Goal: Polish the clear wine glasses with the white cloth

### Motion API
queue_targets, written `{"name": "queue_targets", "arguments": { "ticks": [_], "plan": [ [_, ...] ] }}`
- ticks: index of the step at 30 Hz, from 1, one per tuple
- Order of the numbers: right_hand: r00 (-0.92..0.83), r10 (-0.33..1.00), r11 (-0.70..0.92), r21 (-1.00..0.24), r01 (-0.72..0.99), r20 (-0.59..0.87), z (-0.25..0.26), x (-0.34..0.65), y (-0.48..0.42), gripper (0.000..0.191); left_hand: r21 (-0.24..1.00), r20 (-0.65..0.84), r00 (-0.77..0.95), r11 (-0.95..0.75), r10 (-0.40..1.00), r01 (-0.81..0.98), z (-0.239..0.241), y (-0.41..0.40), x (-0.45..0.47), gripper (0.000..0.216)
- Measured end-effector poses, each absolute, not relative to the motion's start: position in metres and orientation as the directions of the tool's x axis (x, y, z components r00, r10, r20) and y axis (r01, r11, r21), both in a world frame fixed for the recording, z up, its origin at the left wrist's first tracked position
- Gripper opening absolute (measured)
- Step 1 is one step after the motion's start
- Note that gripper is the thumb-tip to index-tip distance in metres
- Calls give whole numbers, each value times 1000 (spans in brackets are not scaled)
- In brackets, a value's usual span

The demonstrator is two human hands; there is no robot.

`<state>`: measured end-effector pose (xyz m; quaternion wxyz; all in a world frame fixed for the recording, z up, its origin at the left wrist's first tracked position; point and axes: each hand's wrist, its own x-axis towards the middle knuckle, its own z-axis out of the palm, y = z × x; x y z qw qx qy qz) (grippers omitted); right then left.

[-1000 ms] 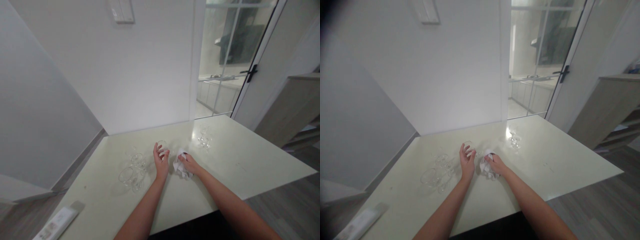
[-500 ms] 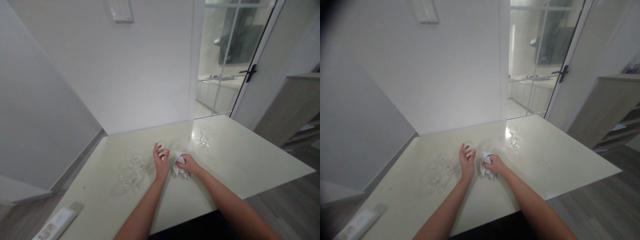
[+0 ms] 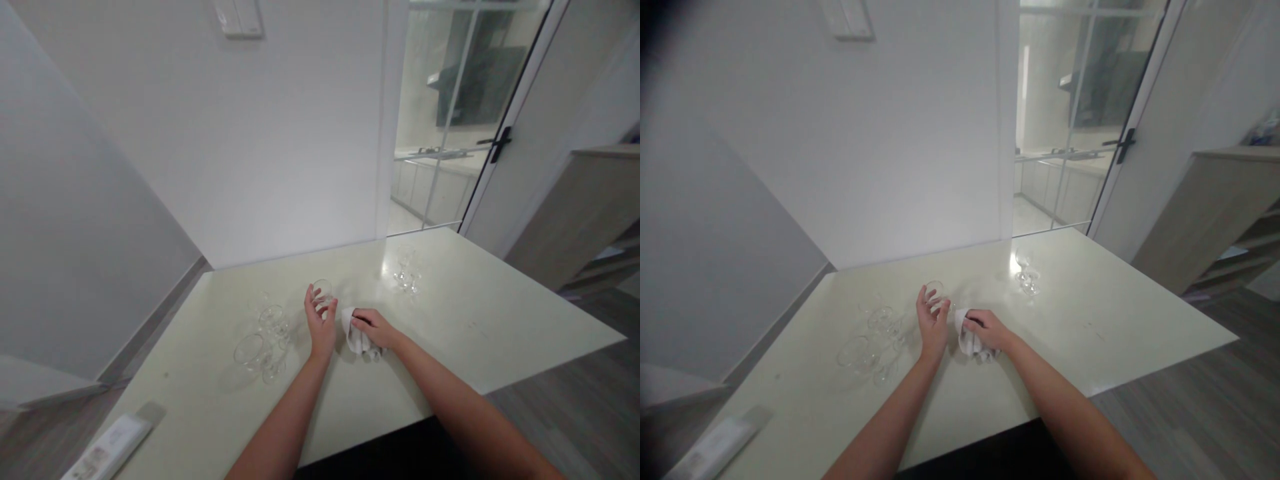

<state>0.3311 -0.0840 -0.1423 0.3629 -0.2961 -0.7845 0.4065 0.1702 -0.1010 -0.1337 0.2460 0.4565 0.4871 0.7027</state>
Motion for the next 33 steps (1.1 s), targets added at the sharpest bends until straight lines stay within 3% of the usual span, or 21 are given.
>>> {"name": "queue_targets", "arguments": {
  "ticks": [6, 12, 16, 21, 26, 33],
  "plan": [
    [-401, 852, 443, -872, 210, 337, -147, 329, -82, 27, 905, 411, -458, -415, 788, 98, -131, -102, 170, 70],
    [-295, 920, 303, -946, 117, 258, -153, 328, -79, 59, 900, 422, -451, -421, 786, 109, -132, -102, 170, 71],
    [-355, 875, 417, -884, 212, 328, -146, 330, -79, 21, 900, 422, -437, -423, 794, 102, -132, -102, 170, 70],
    [-354, 840, 511, -820, 259, 411, -143, 331, -77, 28, 892, 442, -427, -437, 789, 116, -132, -103, 171, 70],
    [-323, 829, 512, -851, 114, 456, -146, 330, -79, 12, 883, 465, -407, -446, 786, 148, -133, -103, 172, 69],
    [-472, 851, 201, -973, -110, 229, -143, 328, -86, 75, 846, 533, -267, -503, 803, 178, -137, -107, 174, 68]
  ]
}}
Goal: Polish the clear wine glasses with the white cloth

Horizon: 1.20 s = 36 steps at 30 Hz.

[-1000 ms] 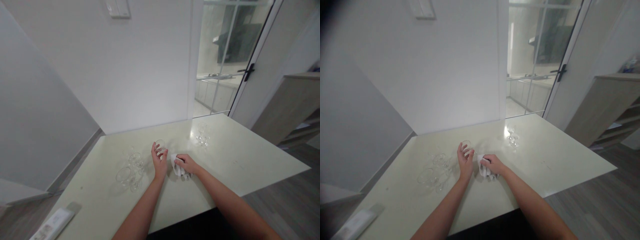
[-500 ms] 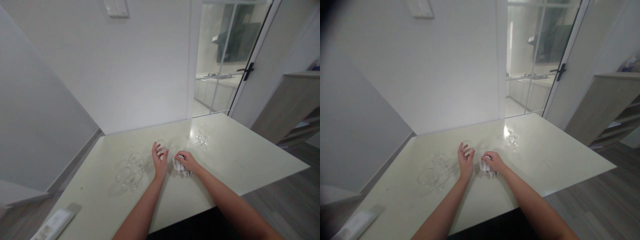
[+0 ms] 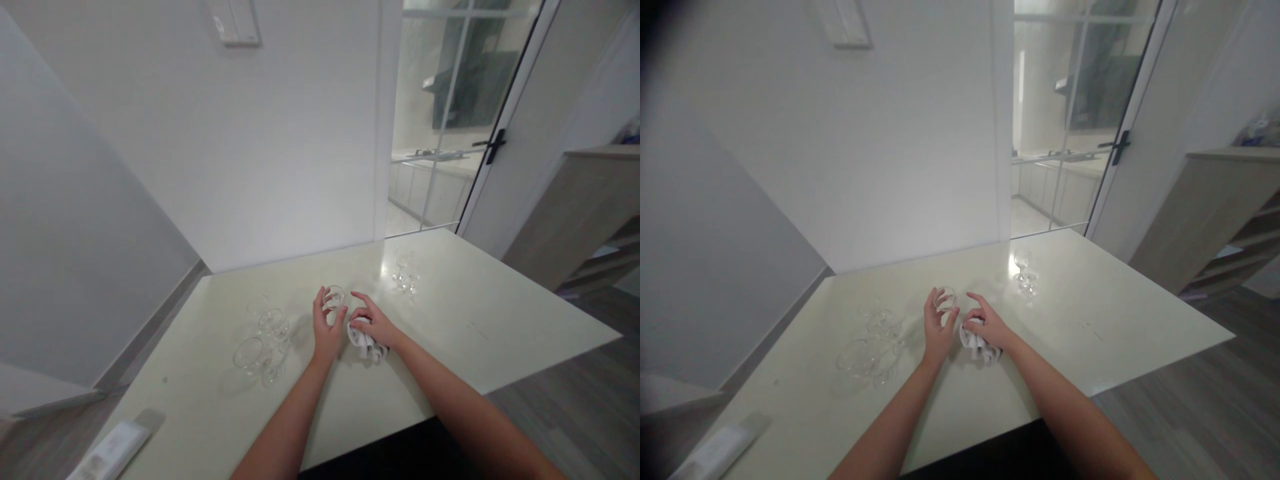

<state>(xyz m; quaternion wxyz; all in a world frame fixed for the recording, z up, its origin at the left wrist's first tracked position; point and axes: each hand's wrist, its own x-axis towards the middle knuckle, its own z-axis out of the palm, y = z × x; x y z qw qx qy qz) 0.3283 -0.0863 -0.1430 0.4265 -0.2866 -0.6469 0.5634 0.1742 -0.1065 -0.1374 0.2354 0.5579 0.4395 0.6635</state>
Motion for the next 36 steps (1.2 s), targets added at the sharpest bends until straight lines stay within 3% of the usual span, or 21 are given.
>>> {"name": "queue_targets", "arguments": {
  "ticks": [7, 11, 15, 23, 28, 32, 36],
  "plan": [
    [-458, 864, 103, -964, -246, 209, -145, 328, -86, 58, 805, 565, -43, -538, 824, 250, -139, -112, 177, 64],
    [-416, 872, 184, -960, -211, 258, -147, 326, -82, 56, 793, 560, 47, -552, 827, 259, -139, -113, 175, 69],
    [-404, 858, 252, -945, -207, 317, -147, 325, -79, 41, 755, 577, 170, -601, 799, 262, -137, -115, 175, 69],
    [-331, 909, 174, -953, -249, 252, -144, 320, -83, 37, 707, 585, 213, -621, 783, 339, -139, -113, 179, 80],
    [-86, 972, 210, -972, -102, 219, -141, 335, -72, 38, 758, 528, 192, -561, 827, 333, -144, -109, 176, 72],
    [20, 970, 244, -970, 14, 244, -138, 353, -61, 40, 781, 446, 351, -550, 823, 297, -145, -109, 175, 55],
    [55, 954, 283, -946, 157, 294, -135, 364, -60, 41, 717, 435, 498, -623, 750, 312, -141, -114, 178, 49]
  ]
}}
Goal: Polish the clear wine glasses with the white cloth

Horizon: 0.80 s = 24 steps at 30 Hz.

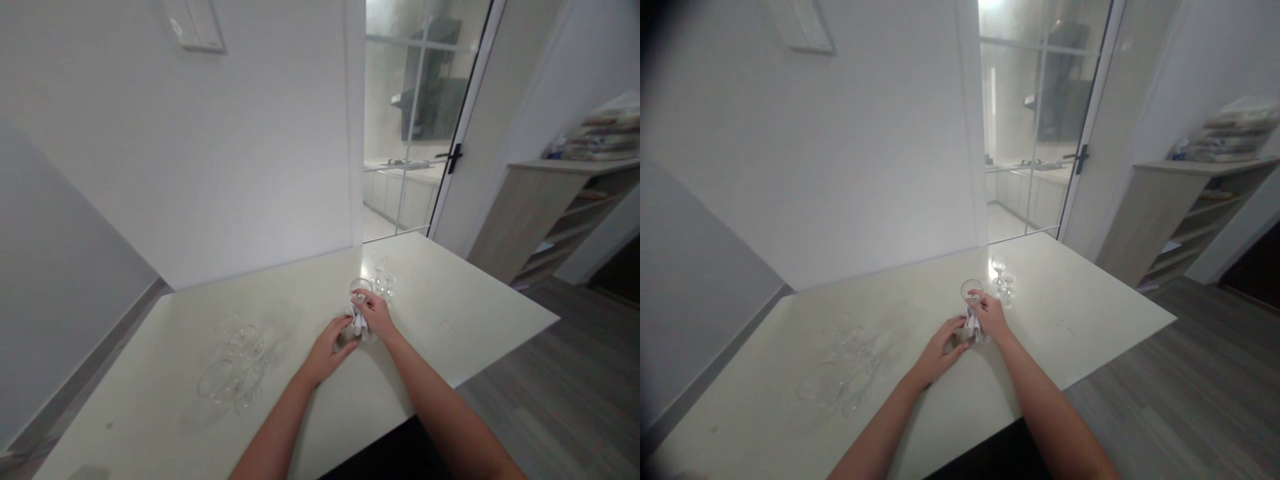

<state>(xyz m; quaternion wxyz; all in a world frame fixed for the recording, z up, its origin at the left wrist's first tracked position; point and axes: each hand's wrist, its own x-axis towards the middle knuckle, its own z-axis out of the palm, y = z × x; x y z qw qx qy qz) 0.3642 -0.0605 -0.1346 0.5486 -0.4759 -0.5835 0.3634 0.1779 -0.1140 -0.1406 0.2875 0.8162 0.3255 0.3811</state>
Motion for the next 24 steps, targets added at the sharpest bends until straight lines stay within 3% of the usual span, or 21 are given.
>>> {"name": "queue_targets", "arguments": {
  "ticks": [11, 24],
  "plan": [
    [40, 929, 321, -854, 408, 369, -127, 370, -61, 27, 634, 424, 546, -667, 723, 391, -137, -117, 177, 40],
    [111, 957, 112, -691, 714, 270, -124, 387, -60, 18, 589, 355, 597, -668, 720, 455, -134, -119, 177, 33]
  ]
}}
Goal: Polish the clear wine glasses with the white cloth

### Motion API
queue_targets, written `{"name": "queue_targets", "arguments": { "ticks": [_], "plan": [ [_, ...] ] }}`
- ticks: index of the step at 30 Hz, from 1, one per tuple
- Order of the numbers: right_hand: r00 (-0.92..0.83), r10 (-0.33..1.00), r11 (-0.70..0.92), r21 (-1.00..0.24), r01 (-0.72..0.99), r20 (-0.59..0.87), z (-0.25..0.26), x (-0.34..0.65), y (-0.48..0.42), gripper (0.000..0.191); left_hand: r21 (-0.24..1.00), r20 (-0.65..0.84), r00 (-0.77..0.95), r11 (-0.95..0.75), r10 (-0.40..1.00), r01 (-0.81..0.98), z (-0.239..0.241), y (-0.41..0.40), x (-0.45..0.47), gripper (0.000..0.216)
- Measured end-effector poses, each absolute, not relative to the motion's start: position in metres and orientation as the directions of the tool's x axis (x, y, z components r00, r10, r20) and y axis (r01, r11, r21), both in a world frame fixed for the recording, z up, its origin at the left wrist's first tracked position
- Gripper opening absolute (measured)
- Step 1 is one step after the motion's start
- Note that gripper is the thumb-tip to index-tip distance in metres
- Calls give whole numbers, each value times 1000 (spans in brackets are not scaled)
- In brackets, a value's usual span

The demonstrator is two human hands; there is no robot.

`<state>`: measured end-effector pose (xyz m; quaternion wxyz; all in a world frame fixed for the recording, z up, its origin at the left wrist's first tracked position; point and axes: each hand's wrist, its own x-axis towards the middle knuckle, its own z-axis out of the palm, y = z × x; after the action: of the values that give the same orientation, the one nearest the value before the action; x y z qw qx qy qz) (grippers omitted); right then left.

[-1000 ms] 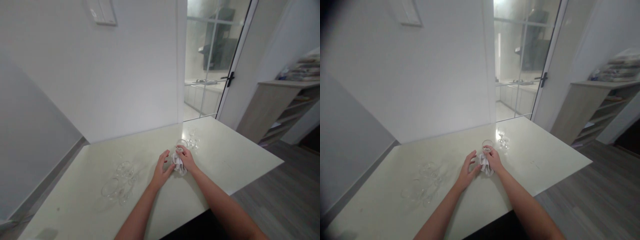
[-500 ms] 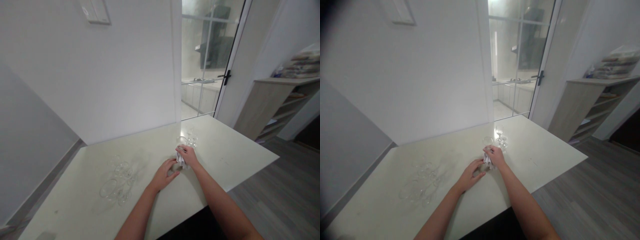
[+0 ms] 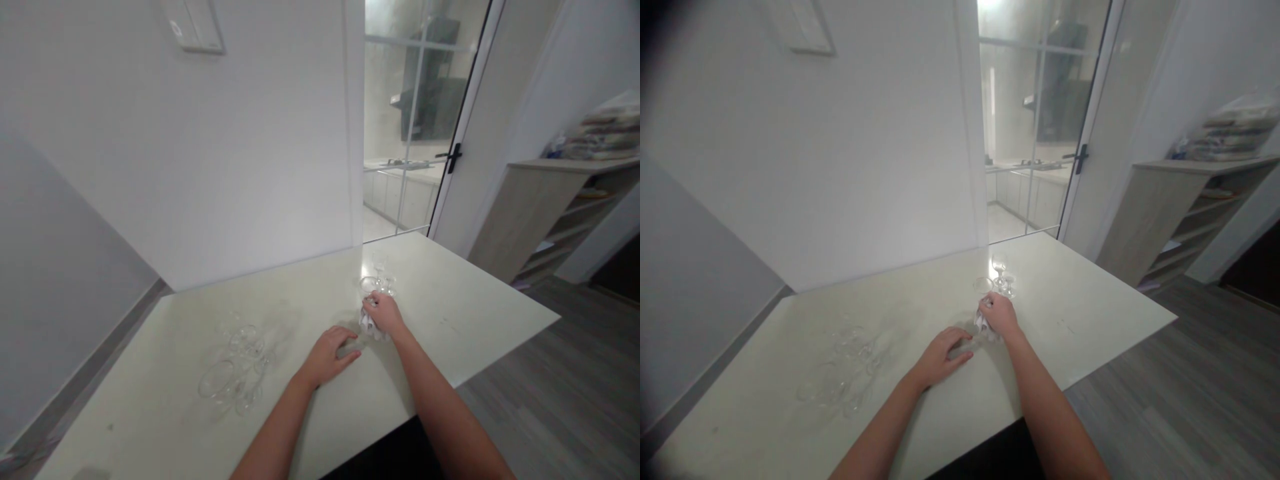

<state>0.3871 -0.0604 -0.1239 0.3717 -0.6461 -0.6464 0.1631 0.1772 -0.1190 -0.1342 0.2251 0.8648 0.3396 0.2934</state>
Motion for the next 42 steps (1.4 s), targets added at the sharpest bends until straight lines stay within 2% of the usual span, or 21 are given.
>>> {"name": "queue_targets", "arguments": {
  "ticks": [6, 12, 20, 33, 42],
  "plan": [
    [159, 954, 42, -641, 767, 253, -118, 403, -61, 17, 586, 348, 603, -669, 718, 458, -133, -119, 177, 31],
    [435, 853, -172, -633, 755, 288, -110, 425, -61, 25, 591, 354, 601, -669, 717, 450, -134, -118, 177, 32],
    [610, 757, -338, -658, 672, 234, -117, 452, -61, 32, 591, 359, 598, -670, 717, 448, -134, -117, 177, 31],
    [574, 809, -337, -704, 625, 123, -127, 461, -59, 30, 576, 365, 614, -688, 700, 441, -130, -118, 179, 31],
    [541, 829, -308, -691, 654, 143, -129, 461, -57, 31, 567, 366, 618, -693, 696, 444, -131, -118, 179, 31]
  ]
}}
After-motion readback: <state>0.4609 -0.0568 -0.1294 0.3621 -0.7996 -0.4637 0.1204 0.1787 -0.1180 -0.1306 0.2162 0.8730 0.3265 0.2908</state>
